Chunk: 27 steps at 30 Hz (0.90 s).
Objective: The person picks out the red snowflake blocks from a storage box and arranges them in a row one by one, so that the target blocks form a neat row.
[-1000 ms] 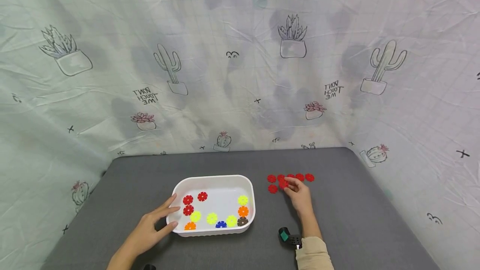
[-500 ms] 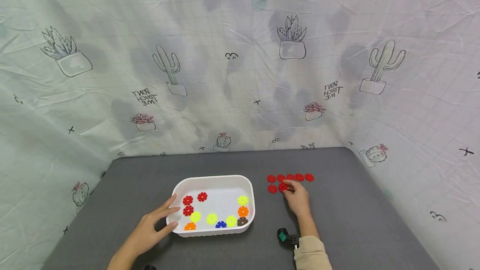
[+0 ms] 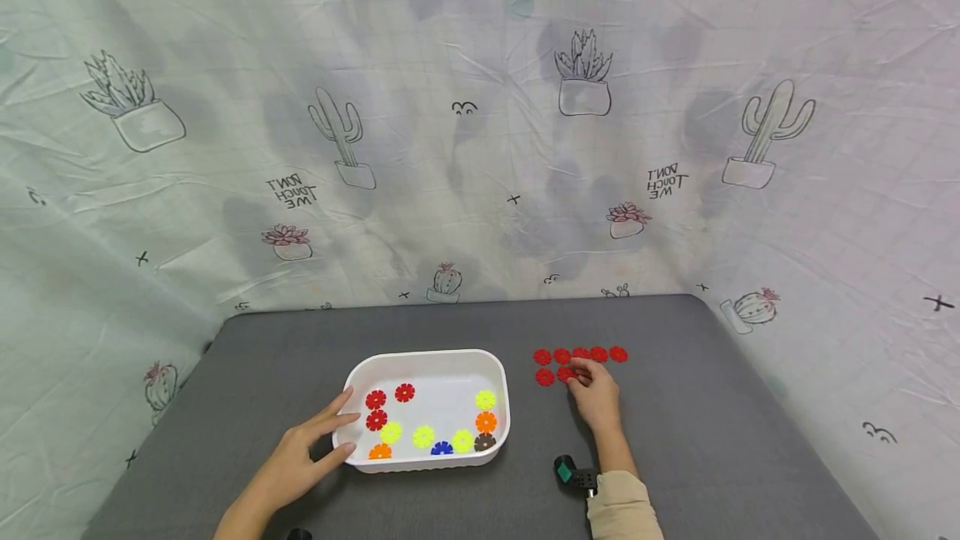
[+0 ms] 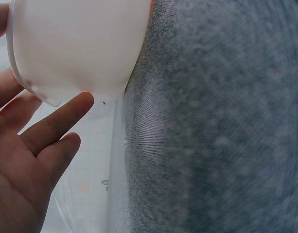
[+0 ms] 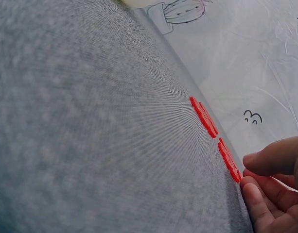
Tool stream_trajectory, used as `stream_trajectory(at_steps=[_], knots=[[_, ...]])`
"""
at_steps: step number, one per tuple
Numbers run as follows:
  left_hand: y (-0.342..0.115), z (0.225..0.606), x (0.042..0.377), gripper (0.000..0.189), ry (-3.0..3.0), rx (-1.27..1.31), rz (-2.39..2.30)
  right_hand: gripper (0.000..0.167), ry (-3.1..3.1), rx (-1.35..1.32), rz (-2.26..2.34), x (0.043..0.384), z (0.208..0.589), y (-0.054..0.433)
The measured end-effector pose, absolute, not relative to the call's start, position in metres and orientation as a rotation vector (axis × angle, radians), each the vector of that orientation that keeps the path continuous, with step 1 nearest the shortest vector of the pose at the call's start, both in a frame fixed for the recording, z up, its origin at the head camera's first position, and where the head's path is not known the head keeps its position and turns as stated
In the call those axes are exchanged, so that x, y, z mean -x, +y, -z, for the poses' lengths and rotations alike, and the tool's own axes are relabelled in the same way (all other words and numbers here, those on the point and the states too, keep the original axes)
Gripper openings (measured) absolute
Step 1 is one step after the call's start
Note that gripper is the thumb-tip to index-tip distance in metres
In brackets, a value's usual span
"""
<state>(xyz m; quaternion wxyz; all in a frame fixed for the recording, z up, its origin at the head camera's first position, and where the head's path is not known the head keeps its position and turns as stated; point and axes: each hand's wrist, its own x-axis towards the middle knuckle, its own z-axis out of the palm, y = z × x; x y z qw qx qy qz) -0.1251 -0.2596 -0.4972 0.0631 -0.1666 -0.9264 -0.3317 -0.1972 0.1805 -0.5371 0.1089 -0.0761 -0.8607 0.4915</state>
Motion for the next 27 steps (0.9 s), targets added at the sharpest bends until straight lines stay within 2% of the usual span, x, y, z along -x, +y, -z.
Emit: stream_trajectory(at_steps=[9, 18, 27], knots=[[-0.260, 0.499, 0.126, 0.042, -2.809, 0.500, 1.010, 0.041, -2.451, 0.198, -1.526, 0.196, 0.534, 0.180], [-0.261, 0.498, 0.126, 0.043, -2.825, 0.488, 1.035, 0.049, -2.385, 0.041, -1.640, 0.194, 0.521, 0.175], [-0.261, 0.497, 0.126, 0.045, -2.850, 0.475, 1.058, 0.048, -2.309, -0.136, -1.667, 0.190, 0.502, 0.156]])
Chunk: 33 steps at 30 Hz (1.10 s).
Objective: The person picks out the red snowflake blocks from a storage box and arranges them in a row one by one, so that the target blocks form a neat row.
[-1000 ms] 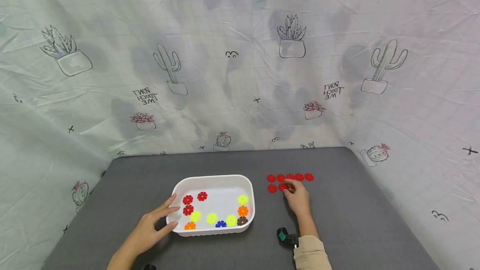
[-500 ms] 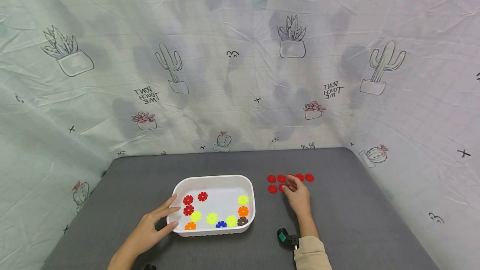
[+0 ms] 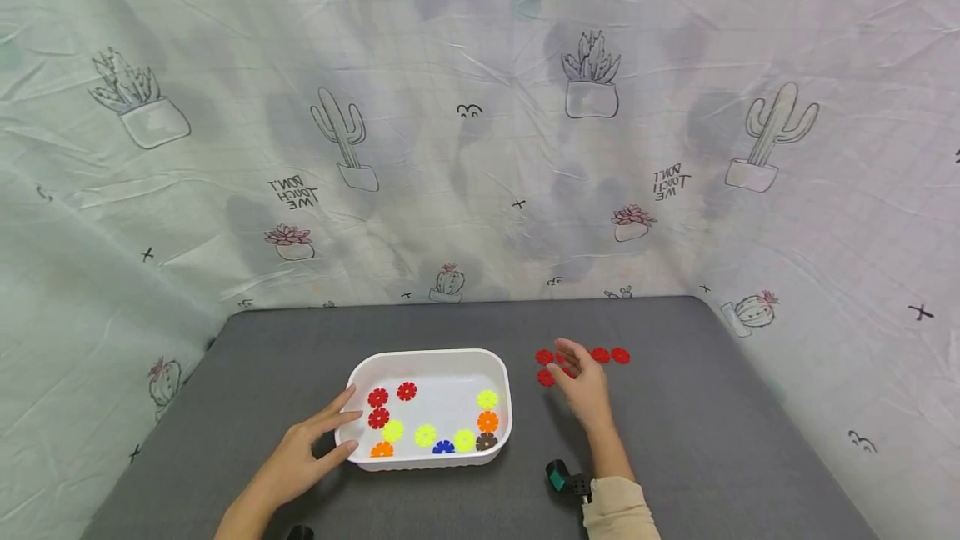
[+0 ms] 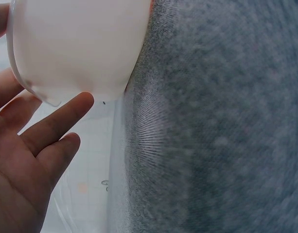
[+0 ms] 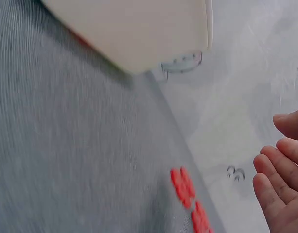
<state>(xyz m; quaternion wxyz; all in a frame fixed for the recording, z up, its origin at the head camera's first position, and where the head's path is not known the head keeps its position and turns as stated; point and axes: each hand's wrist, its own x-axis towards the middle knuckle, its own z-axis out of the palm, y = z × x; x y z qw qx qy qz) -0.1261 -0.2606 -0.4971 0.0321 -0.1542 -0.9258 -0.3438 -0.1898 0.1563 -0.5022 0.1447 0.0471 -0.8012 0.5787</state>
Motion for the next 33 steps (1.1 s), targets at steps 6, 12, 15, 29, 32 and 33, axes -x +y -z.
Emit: stream_trajectory(at_steps=[6, 12, 15, 29, 32, 33], knots=[[-0.260, 0.492, 0.127, 0.045, -2.855, 0.474, 1.082, 0.044, -2.270, -0.276, -1.710, 0.189, 0.483, 0.134], [-0.259, 0.489, 0.129, 0.044, -2.834, 0.488, 1.080, 0.042, -2.236, -0.492, -1.773, 0.183, 0.464, 0.102], [-0.258, 0.489, 0.129, 0.044, -2.821, 0.500, 1.069, 0.040, -2.247, -0.599, -1.773, 0.175, 0.447, 0.082], [-0.262, 0.490, 0.125, 0.043, -2.823, 0.515, 1.084, 0.038, -2.418, -0.775, -1.739, 0.180, 0.449, -0.010], [-0.264, 0.491, 0.124, 0.042, -2.809, 0.544, 1.075, 0.037, -2.450, -0.810, -1.721, 0.183, 0.451, -0.025], [-0.264, 0.491, 0.124, 0.042, -2.805, 0.551, 1.071, 0.037, -2.465, -0.813, -1.714, 0.184, 0.452, -0.029]])
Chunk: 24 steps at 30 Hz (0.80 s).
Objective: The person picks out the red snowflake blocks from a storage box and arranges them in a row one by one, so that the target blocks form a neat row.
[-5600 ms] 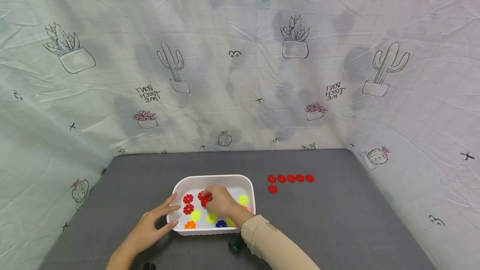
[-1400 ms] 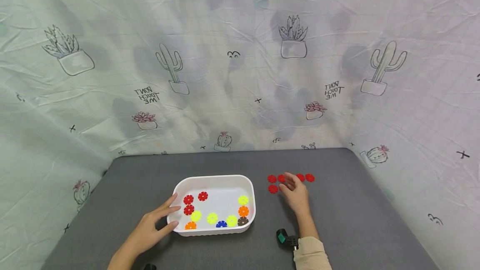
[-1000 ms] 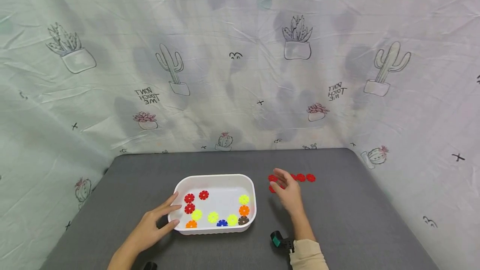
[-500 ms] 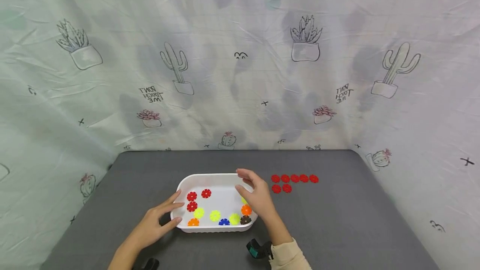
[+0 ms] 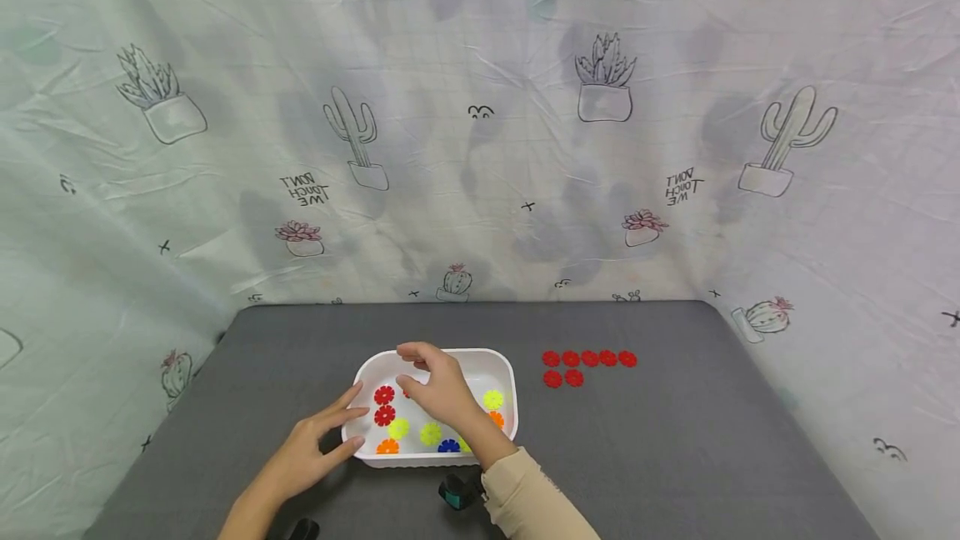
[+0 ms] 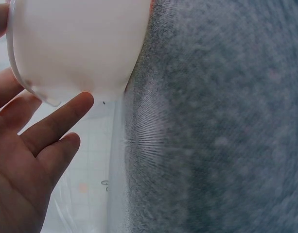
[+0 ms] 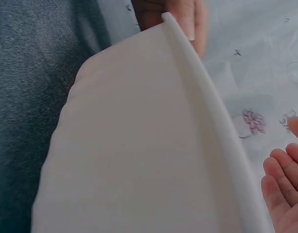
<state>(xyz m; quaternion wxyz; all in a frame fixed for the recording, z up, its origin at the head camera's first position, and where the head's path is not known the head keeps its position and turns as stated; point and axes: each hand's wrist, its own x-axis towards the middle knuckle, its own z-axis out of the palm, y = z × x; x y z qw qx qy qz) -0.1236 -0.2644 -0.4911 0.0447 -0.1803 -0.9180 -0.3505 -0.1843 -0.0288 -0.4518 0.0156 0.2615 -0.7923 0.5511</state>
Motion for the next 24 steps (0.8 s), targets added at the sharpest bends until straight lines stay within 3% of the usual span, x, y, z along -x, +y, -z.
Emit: stream_trajectory(at_steps=[6, 24], knots=[[-0.263, 0.494, 0.122, 0.041, -2.818, 0.535, 1.101, 0.035, -2.577, -0.771, -1.712, 0.192, 0.458, -0.041], [-0.265, 0.493, 0.125, 0.042, -2.759, 0.597, 1.037, 0.031, -2.788, -0.303, -1.814, 0.209, 0.485, -0.048]])
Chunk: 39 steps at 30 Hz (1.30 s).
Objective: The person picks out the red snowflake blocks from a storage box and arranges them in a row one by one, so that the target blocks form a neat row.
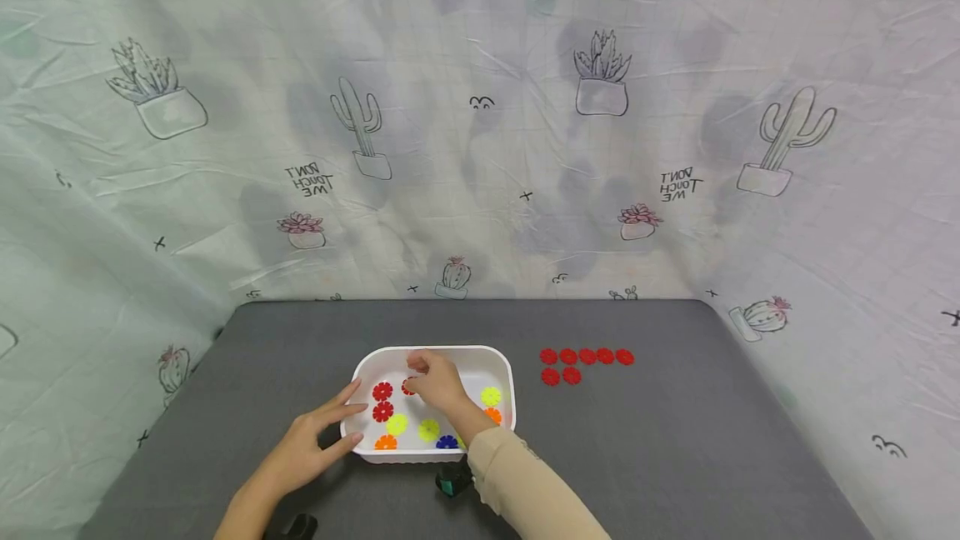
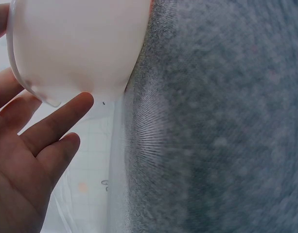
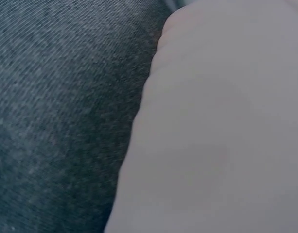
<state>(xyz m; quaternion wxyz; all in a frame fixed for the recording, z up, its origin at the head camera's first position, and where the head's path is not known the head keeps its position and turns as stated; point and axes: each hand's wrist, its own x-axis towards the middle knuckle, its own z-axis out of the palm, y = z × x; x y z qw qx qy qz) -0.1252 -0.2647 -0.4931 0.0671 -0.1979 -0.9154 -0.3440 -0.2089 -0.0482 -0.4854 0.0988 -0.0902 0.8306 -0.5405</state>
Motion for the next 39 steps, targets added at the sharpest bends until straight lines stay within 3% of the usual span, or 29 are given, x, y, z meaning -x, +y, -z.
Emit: stream_trajectory(at_steps=[21, 39], knots=[[-0.262, 0.494, 0.126, 0.041, -2.774, 0.566, 1.061, 0.042, 2.633, 0.378, 1.232, 0.207, 0.501, -0.053], [-0.262, 0.493, 0.124, 0.042, -2.791, 0.549, 1.062, 0.017, 2.787, 0.488, 0.971, 0.202, 0.500, -0.054]])
